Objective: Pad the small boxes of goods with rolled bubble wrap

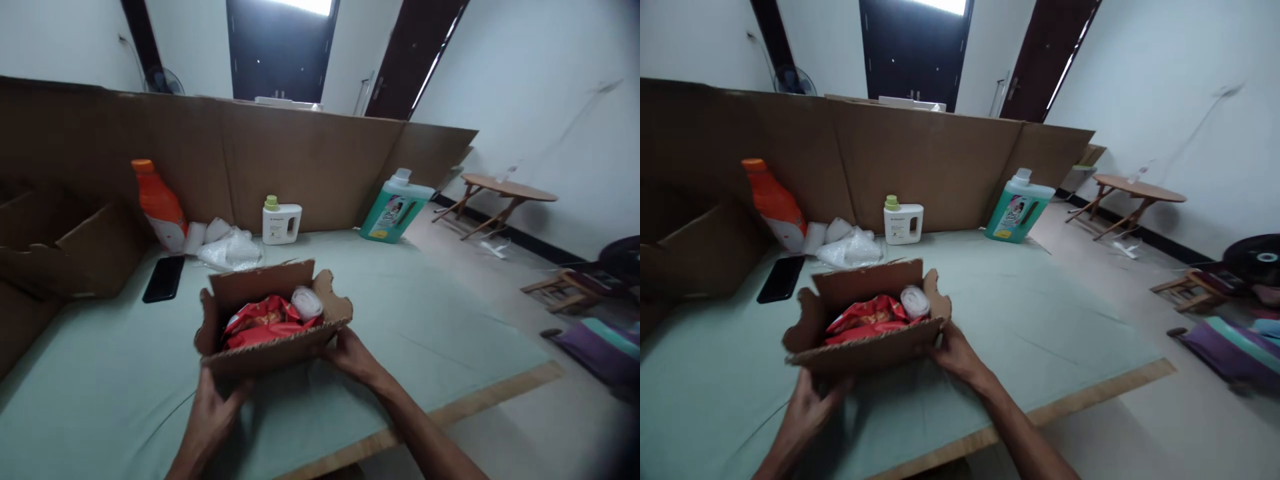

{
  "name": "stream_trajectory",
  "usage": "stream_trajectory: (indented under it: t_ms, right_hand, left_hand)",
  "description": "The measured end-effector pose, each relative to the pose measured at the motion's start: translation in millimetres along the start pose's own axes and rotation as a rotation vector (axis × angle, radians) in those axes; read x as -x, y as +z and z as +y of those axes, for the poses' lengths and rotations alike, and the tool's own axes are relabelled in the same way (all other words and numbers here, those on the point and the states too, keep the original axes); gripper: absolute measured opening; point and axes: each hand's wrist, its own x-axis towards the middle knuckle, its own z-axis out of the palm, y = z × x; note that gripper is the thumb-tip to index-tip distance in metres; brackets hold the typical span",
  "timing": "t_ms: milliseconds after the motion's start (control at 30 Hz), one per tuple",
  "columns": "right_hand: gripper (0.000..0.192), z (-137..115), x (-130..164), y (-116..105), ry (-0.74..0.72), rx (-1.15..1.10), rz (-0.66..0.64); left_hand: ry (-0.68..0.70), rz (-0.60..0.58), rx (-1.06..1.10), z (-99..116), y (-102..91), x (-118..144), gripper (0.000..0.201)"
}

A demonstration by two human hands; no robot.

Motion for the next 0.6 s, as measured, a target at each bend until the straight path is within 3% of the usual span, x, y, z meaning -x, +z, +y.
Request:
stream_trajectory:
  t_ms: [100,200,300,467,600]
  right_hand:
    - [0.05,11.6,5.9,2.2,0.081,0.003,0.064]
    - [0.044,18.0,32.5,-7.0,0.098,0.051,0.156]
    - [0.042,3.6,48.7,6.6,-0.032,0.056,0.191]
    - [0.042,-40.7,24.2,64.7,-0.198,0.028,0.059]
    - [0.063,-33.5,15.0,73.4,-0.199,-0.013,-0.014]
  left_hand:
    - [0.026,-0.071,0.092,21.5,25.4,-15.9,0.077]
    - [0.126,-0.139,0.09,32.0,27.2,-13.8,0.078]
    - [0.136,-0.088,0.081,21.1,-3.8,-1.3,0.069]
    - [0.006,0.114,0.045,-1.2,-73.4,-7.6,0.067]
    - [-0.039,0.1,0.021,-1.4,-82.8,-26.1,0.064]
